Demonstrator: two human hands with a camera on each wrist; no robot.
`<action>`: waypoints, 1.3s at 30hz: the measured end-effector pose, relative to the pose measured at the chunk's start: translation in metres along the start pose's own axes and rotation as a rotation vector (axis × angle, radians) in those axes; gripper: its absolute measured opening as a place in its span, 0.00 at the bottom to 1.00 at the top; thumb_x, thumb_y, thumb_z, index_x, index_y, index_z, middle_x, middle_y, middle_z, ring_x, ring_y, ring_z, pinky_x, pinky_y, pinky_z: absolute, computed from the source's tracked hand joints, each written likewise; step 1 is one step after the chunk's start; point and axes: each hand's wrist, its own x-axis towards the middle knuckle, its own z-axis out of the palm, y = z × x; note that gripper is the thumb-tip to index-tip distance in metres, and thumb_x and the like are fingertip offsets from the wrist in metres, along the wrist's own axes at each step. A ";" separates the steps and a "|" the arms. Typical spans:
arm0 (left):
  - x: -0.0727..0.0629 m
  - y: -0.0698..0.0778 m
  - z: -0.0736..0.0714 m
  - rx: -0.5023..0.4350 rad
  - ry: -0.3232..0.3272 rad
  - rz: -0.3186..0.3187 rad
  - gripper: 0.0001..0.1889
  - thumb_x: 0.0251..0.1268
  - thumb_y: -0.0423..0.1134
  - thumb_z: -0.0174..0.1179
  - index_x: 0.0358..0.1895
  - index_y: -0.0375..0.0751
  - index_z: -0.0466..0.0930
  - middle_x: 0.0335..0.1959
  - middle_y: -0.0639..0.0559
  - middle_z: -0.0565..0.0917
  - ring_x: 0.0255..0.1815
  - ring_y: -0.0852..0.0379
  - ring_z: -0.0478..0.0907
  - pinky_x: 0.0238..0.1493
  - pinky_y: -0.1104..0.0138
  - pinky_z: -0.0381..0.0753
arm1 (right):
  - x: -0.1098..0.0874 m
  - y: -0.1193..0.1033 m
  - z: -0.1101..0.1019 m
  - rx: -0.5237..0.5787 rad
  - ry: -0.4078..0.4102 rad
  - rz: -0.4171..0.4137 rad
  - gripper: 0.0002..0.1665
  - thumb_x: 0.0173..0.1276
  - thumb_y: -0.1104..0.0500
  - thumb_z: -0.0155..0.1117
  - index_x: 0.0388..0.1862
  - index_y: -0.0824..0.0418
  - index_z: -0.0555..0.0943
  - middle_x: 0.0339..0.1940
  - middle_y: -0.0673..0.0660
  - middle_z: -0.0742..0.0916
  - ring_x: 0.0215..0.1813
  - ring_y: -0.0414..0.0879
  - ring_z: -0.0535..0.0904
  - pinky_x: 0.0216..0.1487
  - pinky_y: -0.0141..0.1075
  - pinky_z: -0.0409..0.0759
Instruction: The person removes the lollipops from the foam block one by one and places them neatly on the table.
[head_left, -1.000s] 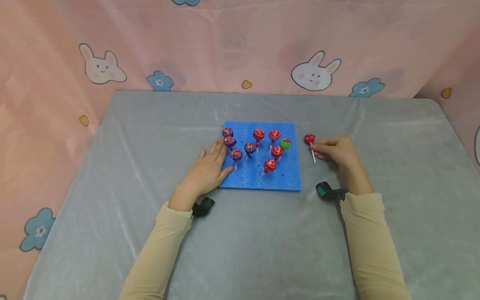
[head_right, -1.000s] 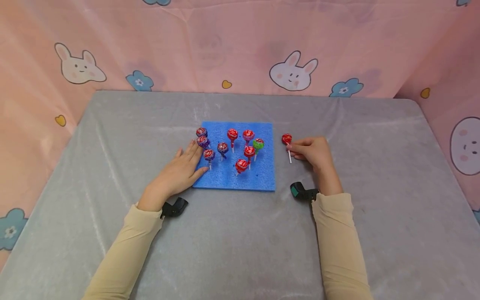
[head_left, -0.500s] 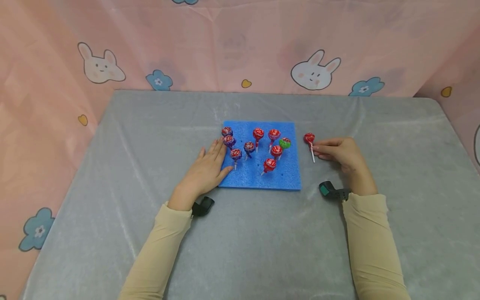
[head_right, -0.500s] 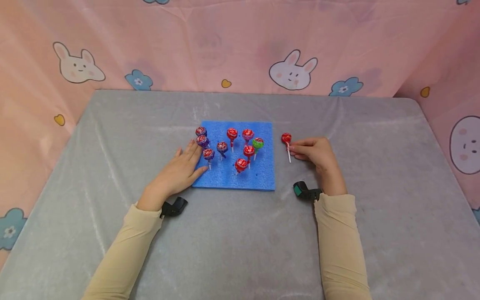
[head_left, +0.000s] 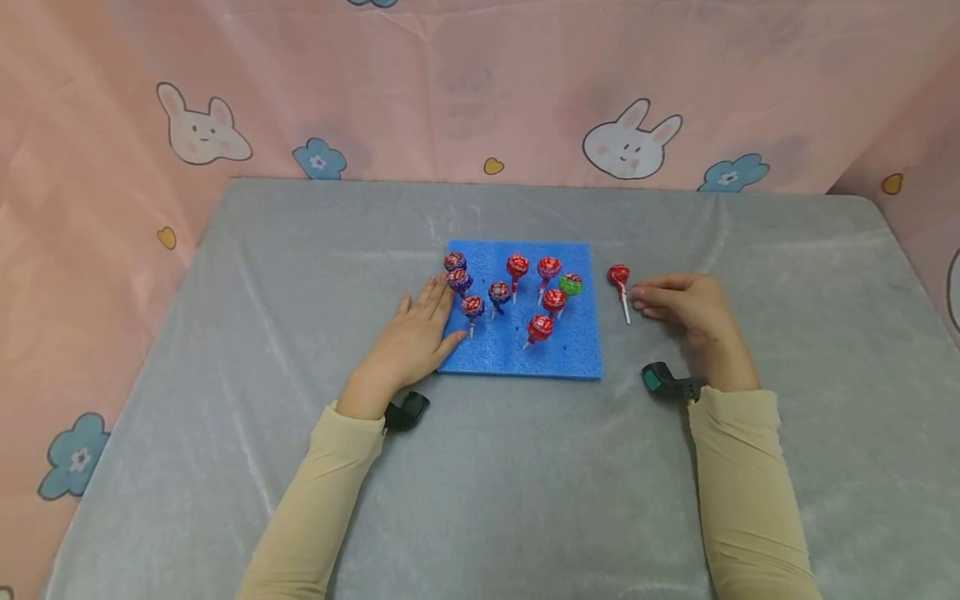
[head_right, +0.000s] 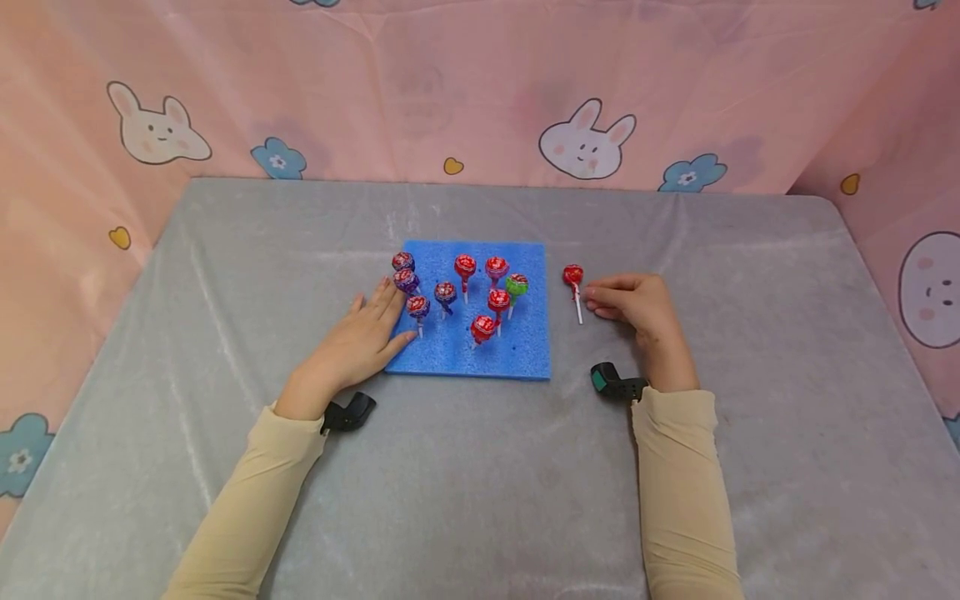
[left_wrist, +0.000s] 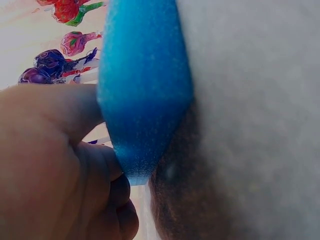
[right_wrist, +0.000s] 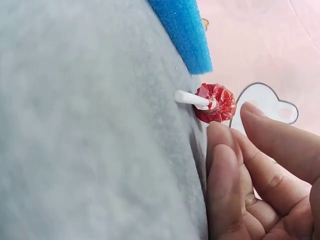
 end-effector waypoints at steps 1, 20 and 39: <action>0.000 0.000 0.000 0.000 0.000 0.001 0.36 0.75 0.54 0.37 0.74 0.35 0.39 0.76 0.45 0.35 0.75 0.51 0.31 0.72 0.52 0.35 | -0.001 -0.001 0.000 -0.003 0.006 -0.003 0.03 0.59 0.57 0.71 0.28 0.48 0.87 0.28 0.44 0.86 0.31 0.38 0.84 0.36 0.29 0.81; 0.001 -0.001 0.000 -0.006 -0.005 -0.003 0.36 0.75 0.55 0.38 0.74 0.34 0.40 0.76 0.45 0.35 0.75 0.51 0.31 0.72 0.52 0.34 | -0.018 -0.022 0.018 -0.131 -0.036 -0.177 0.18 0.61 0.53 0.69 0.44 0.64 0.84 0.38 0.46 0.83 0.37 0.38 0.82 0.41 0.27 0.79; 0.000 0.000 0.000 -0.006 -0.002 -0.001 0.36 0.75 0.54 0.38 0.74 0.34 0.40 0.76 0.44 0.36 0.75 0.51 0.31 0.72 0.52 0.34 | -0.021 -0.024 0.056 -0.003 -0.191 -0.325 0.08 0.62 0.64 0.67 0.41 0.61 0.85 0.35 0.44 0.86 0.39 0.38 0.81 0.42 0.27 0.79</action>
